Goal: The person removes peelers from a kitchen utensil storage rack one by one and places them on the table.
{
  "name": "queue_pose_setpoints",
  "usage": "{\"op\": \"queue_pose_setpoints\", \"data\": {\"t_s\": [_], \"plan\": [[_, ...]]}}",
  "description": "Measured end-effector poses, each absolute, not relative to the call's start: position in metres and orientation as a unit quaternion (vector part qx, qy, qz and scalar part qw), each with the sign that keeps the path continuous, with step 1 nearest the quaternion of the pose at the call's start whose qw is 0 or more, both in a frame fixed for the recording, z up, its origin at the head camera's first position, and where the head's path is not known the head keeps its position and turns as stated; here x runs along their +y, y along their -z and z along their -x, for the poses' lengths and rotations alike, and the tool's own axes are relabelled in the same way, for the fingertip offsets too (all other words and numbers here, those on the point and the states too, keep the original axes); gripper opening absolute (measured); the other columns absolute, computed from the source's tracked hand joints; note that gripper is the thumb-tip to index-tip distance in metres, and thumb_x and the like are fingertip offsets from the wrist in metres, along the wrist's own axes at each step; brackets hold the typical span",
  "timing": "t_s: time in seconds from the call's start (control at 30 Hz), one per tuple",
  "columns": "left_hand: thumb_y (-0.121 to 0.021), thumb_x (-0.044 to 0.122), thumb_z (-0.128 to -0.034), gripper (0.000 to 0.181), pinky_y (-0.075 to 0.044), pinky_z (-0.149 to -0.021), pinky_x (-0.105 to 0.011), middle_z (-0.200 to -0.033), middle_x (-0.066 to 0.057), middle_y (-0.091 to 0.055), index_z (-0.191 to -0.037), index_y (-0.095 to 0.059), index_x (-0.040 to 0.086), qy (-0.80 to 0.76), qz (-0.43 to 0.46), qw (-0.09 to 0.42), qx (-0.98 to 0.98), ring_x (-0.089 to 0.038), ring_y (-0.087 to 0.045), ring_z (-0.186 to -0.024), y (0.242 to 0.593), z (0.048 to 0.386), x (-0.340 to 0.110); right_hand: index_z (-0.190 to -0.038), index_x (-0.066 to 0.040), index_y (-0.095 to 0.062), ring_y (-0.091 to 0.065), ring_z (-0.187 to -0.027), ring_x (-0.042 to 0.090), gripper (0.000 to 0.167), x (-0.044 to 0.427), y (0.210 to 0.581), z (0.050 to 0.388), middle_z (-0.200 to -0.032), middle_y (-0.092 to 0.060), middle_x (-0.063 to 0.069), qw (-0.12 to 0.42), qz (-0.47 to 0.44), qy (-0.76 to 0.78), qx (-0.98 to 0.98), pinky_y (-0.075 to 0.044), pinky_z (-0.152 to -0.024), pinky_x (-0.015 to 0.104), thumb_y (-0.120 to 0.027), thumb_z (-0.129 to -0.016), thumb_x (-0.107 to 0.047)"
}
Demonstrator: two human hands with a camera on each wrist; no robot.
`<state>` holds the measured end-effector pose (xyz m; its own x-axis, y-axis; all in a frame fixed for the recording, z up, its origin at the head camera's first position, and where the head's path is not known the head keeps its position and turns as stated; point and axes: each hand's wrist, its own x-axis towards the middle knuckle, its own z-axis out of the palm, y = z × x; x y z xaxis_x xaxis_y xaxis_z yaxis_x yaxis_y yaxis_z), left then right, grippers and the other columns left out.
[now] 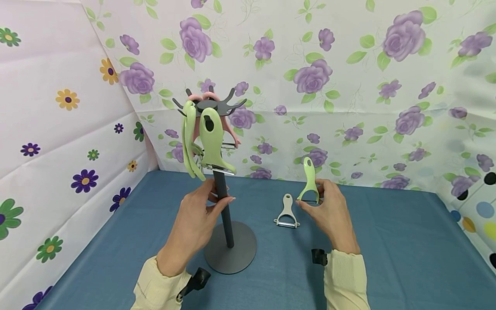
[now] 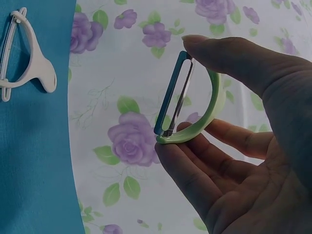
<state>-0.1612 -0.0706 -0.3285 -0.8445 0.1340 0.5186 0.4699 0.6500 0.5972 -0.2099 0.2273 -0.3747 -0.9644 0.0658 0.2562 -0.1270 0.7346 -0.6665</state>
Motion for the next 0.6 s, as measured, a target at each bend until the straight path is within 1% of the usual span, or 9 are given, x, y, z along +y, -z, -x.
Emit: {"op": "queue_pose_setpoints", "data": {"t_s": [0.13,0.37,0.6], "plan": [[-0.07,0.023,-0.0977,0.021,-0.064,-0.075,-0.028,-0.097,-0.007,-0.07,-0.11,-0.064,0.006,0.381,0.171,0.22,-0.882,-0.018,-0.074,-0.088,0.3284,0.1612,-0.0704,-0.139,-0.003,-0.051,-0.058,-0.108,0.034,0.064,0.2281,0.3765,0.2105,-0.113,-0.059,0.018,0.13,-0.015,-0.363,-0.922,-0.052,-0.098,0.057,-0.082,-0.088,-0.025],[-0.07,0.023,-0.0978,0.021,-0.064,-0.075,-0.029,-0.097,-0.007,-0.07,-0.11,-0.063,0.007,0.378,0.172,0.222,-0.882,-0.018,-0.074,-0.087,0.3285,0.1608,-0.0706,-0.143,-0.004,-0.049,-0.06,-0.109,0.039,0.069,0.2293,0.378,0.2125,-0.115,-0.059,0.02,0.111,-0.004,-0.354,-0.929,-0.053,-0.088,0.056,-0.083,-0.088,-0.029],[-0.07,0.023,-0.0977,0.021,-0.064,-0.075,-0.029,-0.096,-0.007,-0.07,-0.11,-0.064,0.007,0.377,0.171,0.221,-0.883,-0.018,-0.074,-0.087,0.3282,0.1608,-0.0705,-0.144,-0.003,-0.048,-0.059,-0.111,0.04,0.072,0.2317,0.3812,0.2136,-0.117,-0.059,0.022,0.103,0.005,-0.345,-0.933,-0.052,-0.084,0.054,-0.083,-0.087,-0.029]]}}
